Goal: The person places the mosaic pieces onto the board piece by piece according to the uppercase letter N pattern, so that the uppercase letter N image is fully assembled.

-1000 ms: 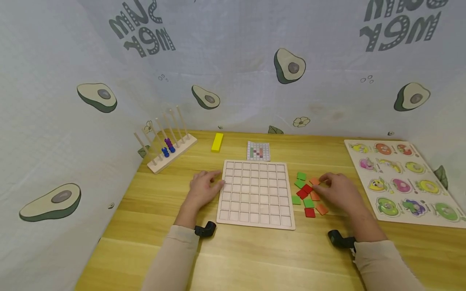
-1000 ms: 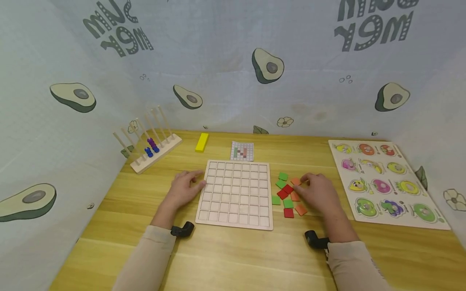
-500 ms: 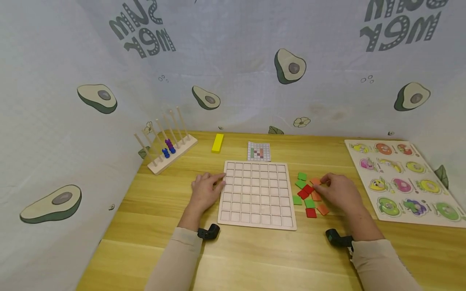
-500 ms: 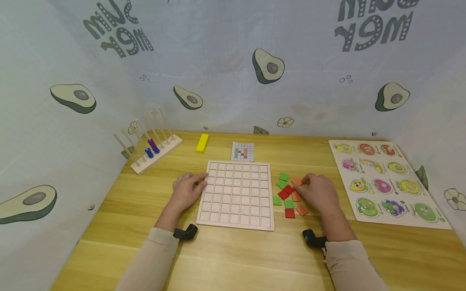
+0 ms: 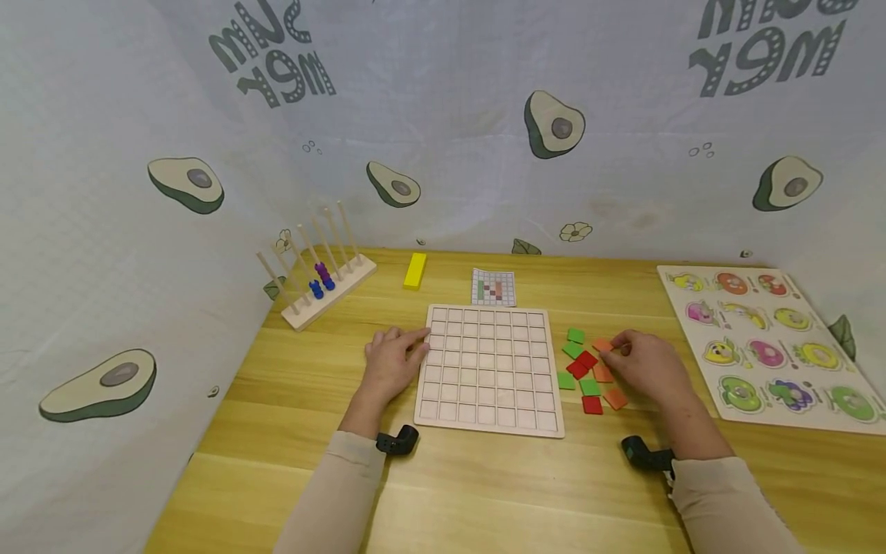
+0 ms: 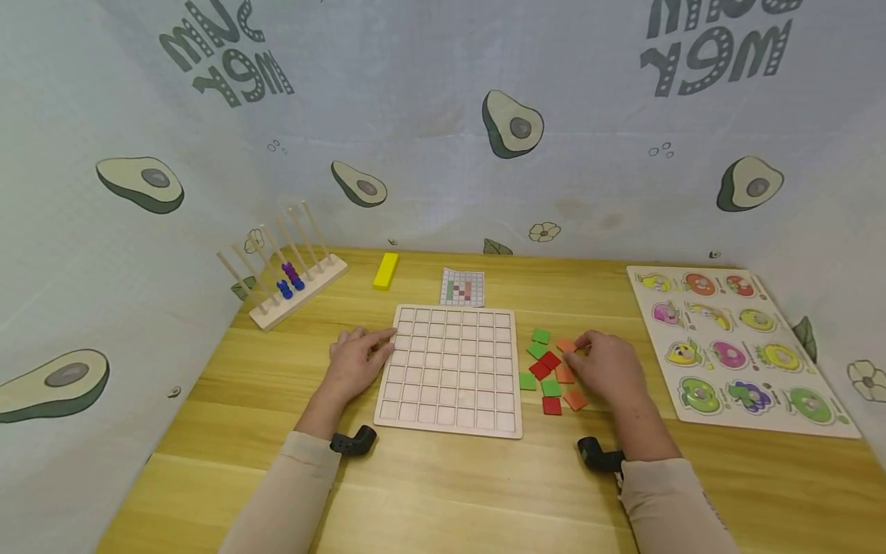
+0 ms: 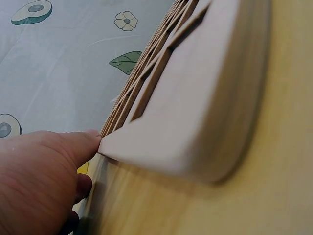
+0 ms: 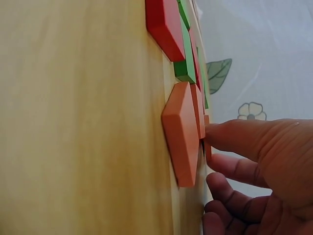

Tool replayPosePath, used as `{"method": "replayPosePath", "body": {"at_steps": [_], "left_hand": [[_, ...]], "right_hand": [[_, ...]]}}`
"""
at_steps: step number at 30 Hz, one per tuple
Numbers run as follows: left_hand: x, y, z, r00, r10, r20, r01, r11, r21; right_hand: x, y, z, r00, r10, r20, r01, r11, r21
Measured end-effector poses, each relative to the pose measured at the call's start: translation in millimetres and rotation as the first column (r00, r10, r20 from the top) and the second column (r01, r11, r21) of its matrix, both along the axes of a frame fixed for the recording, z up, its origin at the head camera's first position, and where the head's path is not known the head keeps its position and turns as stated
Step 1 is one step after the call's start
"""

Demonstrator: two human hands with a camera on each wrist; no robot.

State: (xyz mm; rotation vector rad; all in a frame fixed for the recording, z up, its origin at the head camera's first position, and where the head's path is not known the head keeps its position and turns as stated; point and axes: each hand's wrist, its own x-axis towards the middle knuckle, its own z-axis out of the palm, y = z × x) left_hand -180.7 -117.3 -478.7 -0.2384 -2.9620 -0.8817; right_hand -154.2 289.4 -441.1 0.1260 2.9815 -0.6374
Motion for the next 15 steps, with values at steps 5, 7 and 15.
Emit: {"method": "replayPosePath", "body": {"at_steps": [5,7,15], "left_hand": [[-0.2,-0.6,-0.8,1.0,-0.003,-0.004,0.003,1.0,-0.002],[-0.2,-0.9,-1.0,1.0,-0.004,-0.006,0.004,1.0,-0.003],[-0.5,-1.2,-1.6,1.0,-0.003,-0.01,0.003,1.0,-0.013]], "right_hand": [[0.2,-2,2.7,1.0,-0.012,0.011,0.013,1.0,-0.018],[0.0,-3,4.9,1.0,-0.009,0.014,0.009,1.0,-0.026],[-2.3,-23,17.9,0.999,0.024,-0.04,-0.026,0.998,-0.06]]}}
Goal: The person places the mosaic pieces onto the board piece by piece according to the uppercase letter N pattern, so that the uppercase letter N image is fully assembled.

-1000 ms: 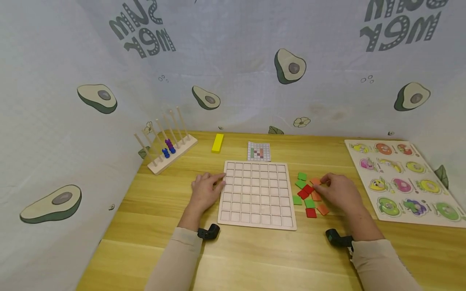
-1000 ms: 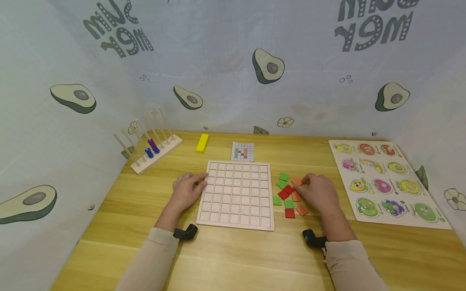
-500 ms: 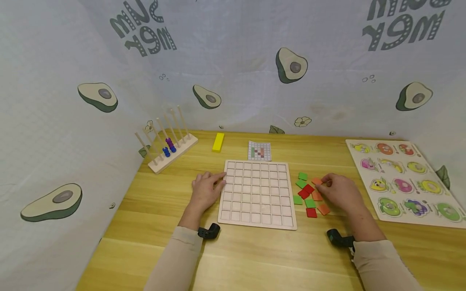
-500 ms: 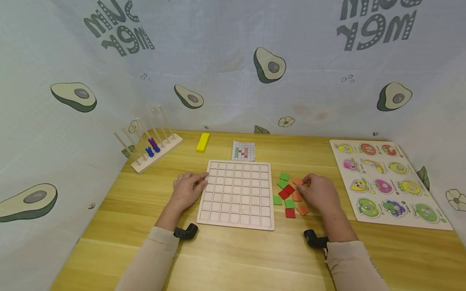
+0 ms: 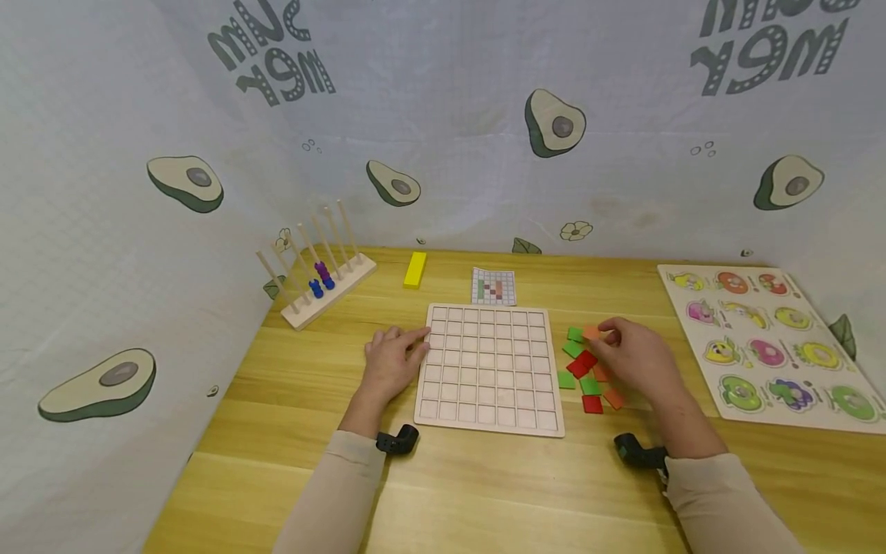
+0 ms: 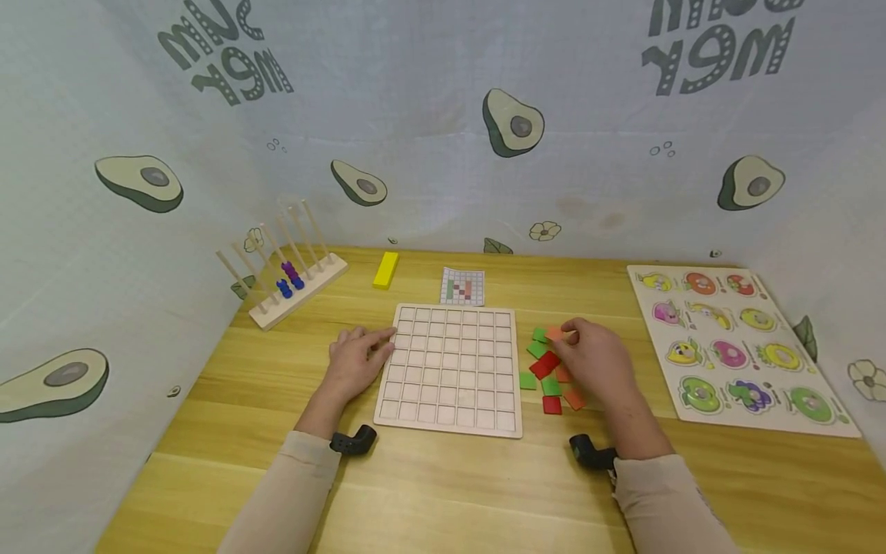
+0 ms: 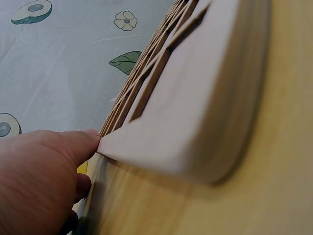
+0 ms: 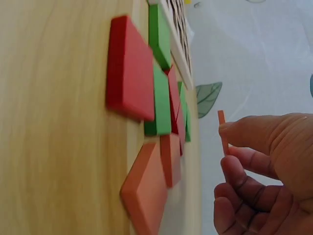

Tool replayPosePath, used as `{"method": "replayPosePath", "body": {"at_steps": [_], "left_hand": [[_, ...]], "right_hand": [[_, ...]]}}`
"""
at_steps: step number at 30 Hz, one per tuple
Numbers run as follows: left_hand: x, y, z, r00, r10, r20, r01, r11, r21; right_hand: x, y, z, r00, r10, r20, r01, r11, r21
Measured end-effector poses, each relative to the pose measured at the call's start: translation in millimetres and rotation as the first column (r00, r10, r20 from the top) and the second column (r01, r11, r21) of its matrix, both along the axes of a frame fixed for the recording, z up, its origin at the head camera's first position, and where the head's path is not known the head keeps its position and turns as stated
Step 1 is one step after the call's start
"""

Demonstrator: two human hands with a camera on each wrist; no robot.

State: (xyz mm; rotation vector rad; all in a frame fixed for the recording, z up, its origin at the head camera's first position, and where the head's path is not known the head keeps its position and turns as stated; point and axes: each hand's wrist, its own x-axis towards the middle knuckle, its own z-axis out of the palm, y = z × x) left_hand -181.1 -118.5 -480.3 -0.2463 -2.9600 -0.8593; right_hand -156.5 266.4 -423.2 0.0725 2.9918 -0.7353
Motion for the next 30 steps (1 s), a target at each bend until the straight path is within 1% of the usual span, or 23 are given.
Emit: {"method": "replayPosePath", "body": {"at_steps": [3,8,14,22,26,30], "left_hand": [[0.2,0.0,0.1,1.0,0.002,-0.003,-0.002,1.0,0.001],[0.8,0.1,0.4,1.0,0.002,-0.009,-0.002,1.0,0.005],[0.3,-0.3,-0.6,1.0,0.001,-0.008,-0.001,1.0,0.005],[-0.3,-1.1,-1.0,1.0,-0.003,-0.013,0.003,1.0,0.01],[-0.6,-1.3,-2.0,1.0,-0.004,-0.017,0.004,1.0,0.012],[-0.5,-1.2,-2.1,1.0,-0.004,-0.024,0.004,1.0,0.01]], "right_hand": [[-1.3,-10,3.7,1.0,0.003,-0.018,-0.003,1.0,-0.008],[-2.3,-26,9.4,0.999,0.031,-0.029,-0.032,0.999,-0.018],[-4.3,-43,13.4,0.998,0.063,-0.004,-0.063,0.998,-0.028],[-9.3,-67,13.6,0.994,0.104,0.021,-0.103,0.993,-0.054],[-13.7,-76,9.4,0.99,0.137,0.023,-0.137,0.99,-0.026],[-17.9,-83,5.6,0.987,0.151,0.044,-0.151,0.988,-0.009]]}}
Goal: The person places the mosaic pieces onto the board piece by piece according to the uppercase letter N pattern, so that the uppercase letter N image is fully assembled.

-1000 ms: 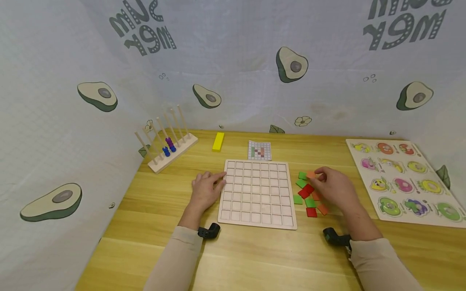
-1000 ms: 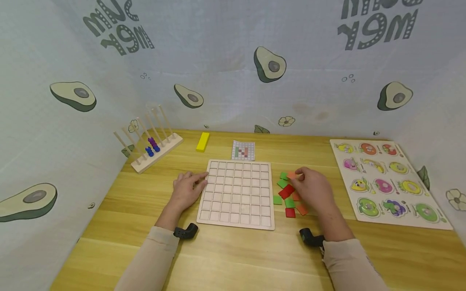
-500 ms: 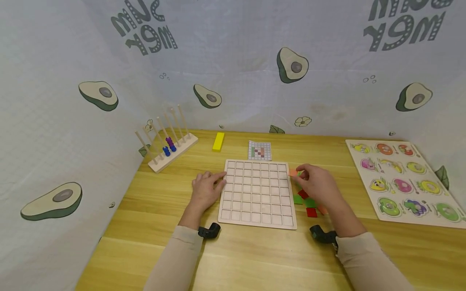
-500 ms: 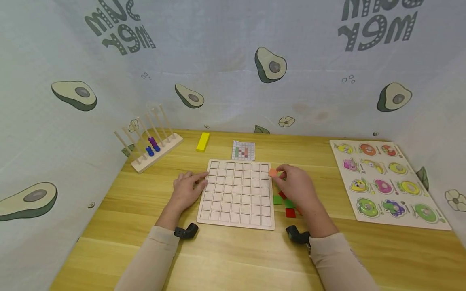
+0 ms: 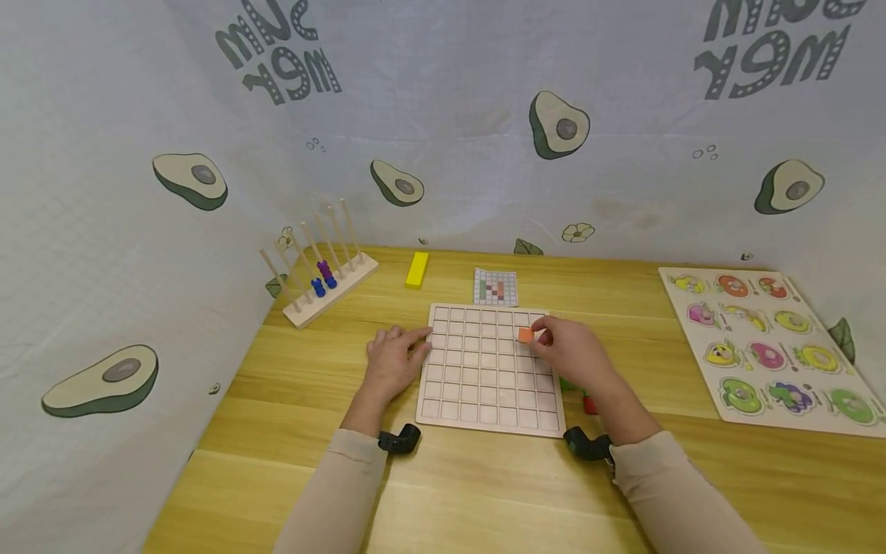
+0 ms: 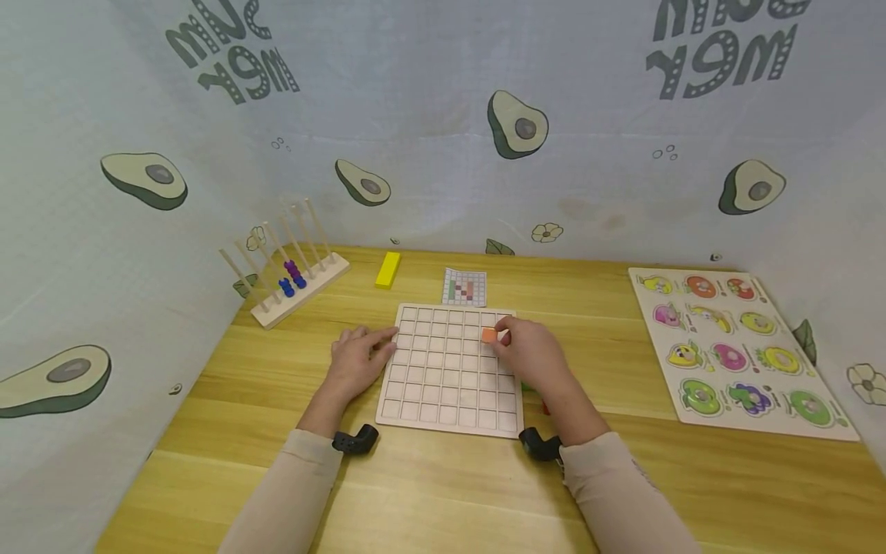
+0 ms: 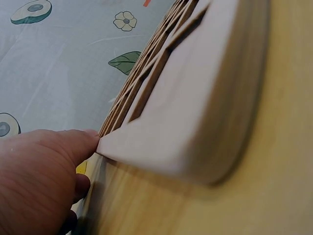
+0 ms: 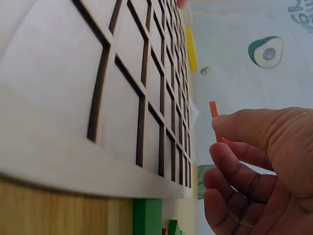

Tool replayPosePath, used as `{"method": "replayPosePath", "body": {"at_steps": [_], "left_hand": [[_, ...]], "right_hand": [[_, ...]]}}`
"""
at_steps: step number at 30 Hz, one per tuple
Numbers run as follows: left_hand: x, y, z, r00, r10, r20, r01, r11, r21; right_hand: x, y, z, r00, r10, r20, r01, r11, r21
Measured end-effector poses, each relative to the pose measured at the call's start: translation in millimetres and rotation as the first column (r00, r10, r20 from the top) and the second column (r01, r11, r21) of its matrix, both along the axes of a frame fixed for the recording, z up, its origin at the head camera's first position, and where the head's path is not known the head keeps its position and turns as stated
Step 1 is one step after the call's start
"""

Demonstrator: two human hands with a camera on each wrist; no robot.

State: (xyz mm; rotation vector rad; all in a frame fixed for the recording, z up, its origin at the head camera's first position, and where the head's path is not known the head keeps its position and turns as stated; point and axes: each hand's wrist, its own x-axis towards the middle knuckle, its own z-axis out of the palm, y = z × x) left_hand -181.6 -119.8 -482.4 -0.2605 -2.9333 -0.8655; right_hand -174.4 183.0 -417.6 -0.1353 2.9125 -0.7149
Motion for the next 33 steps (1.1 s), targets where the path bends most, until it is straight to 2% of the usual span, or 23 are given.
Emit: {"method": "replayPosePath", "body": {"at_steps": [13,25,33], "left_hand": [[-0.4,0.4,0.6,1.0,0.006,0.004,-0.006,1.0,-0.016],[-0.5,-0.3,0.6,1.0,0.002,0.002,-0.002,1.0,-0.007],[-0.9,-0.4,-0.4,1.0,0.002,0.0,-0.002,1.0,-0.011]], "right_hand": [[-4.9,-14,-7.9,0.997,0.08,-0.002,-0.08,0.997,0.023],[-8.7,-20,-13.2,0.996,0.077,0.04,-0.078,0.997,0.027],[-11.4,-22,-14.7,0.994,0.103,0.044,-0.105,0.994,0.032]]}}
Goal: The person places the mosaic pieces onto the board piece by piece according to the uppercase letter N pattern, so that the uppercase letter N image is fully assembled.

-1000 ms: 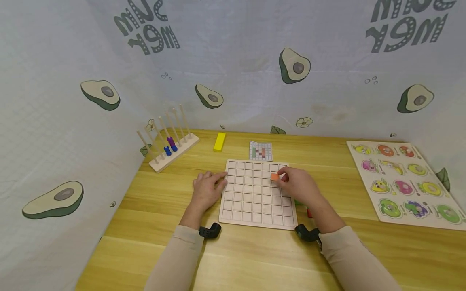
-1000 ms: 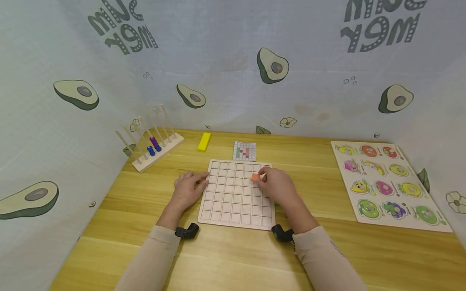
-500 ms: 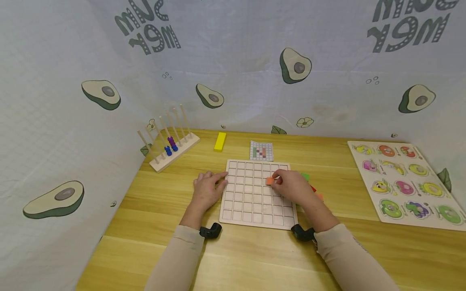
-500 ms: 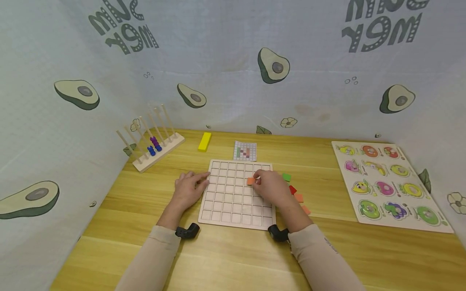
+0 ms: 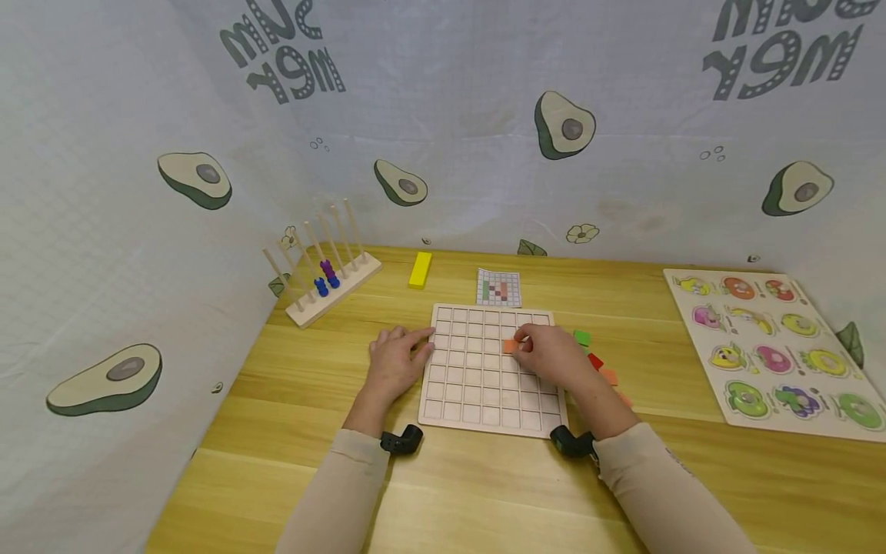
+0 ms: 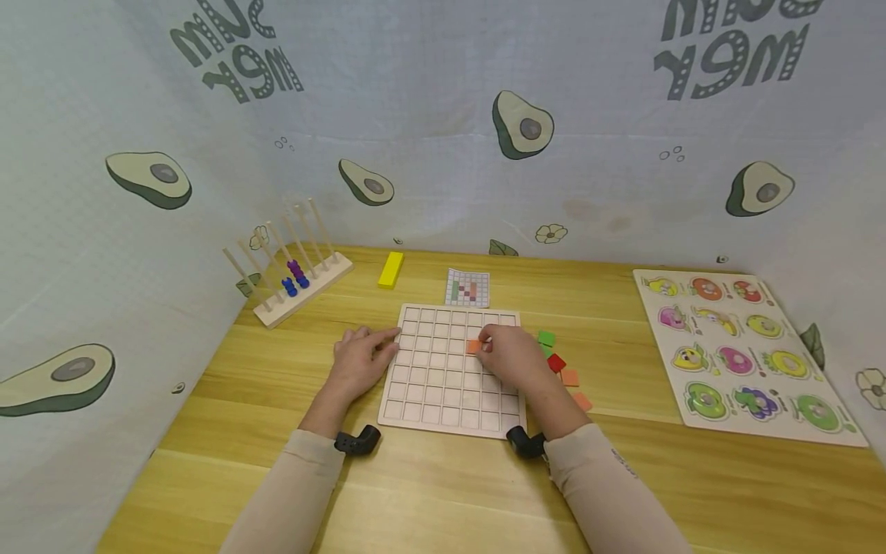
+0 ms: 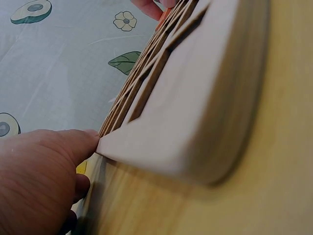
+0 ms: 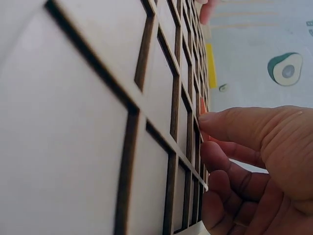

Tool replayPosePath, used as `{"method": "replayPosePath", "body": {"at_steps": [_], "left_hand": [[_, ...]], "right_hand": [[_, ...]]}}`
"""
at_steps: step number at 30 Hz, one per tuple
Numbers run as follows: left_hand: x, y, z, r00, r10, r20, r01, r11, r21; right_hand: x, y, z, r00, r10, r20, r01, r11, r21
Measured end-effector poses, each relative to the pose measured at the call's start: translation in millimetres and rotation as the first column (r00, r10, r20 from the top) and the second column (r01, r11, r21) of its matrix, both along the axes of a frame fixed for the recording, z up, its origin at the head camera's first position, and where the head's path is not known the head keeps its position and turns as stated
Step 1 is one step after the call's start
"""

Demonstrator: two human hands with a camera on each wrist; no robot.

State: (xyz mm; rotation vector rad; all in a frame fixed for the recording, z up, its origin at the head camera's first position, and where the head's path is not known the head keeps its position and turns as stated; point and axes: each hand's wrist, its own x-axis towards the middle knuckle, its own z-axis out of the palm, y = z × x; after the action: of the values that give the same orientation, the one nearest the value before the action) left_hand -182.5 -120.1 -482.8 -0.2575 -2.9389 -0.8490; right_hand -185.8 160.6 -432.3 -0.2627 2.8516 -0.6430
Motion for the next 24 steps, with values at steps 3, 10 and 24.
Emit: {"method": "replayPosePath", "body": {"at_steps": [3,10,24], "left_hand": [[-0.2,0.0,-0.3,1.0,0.0,0.004,0.0,1.0,0.004],[-0.9,0.3,-1.1,1.0,-0.001,0.004,0.001,1.0,0.001],[1.0,1.4,2.5,1.0,0.006,0.018,-0.006,1.0,-0.001]], "right_hand": [[-0.4,0,0.0,1.0,0.008,0.004,-0.008,1.0,-0.004],[1.5,6,3.3,0.998,-0.026,0.063,0.031,0.996,-0.083],[20.4,49,20.9,0.993,-0.098,0.069,0.109,0.978,-0.179]]}}
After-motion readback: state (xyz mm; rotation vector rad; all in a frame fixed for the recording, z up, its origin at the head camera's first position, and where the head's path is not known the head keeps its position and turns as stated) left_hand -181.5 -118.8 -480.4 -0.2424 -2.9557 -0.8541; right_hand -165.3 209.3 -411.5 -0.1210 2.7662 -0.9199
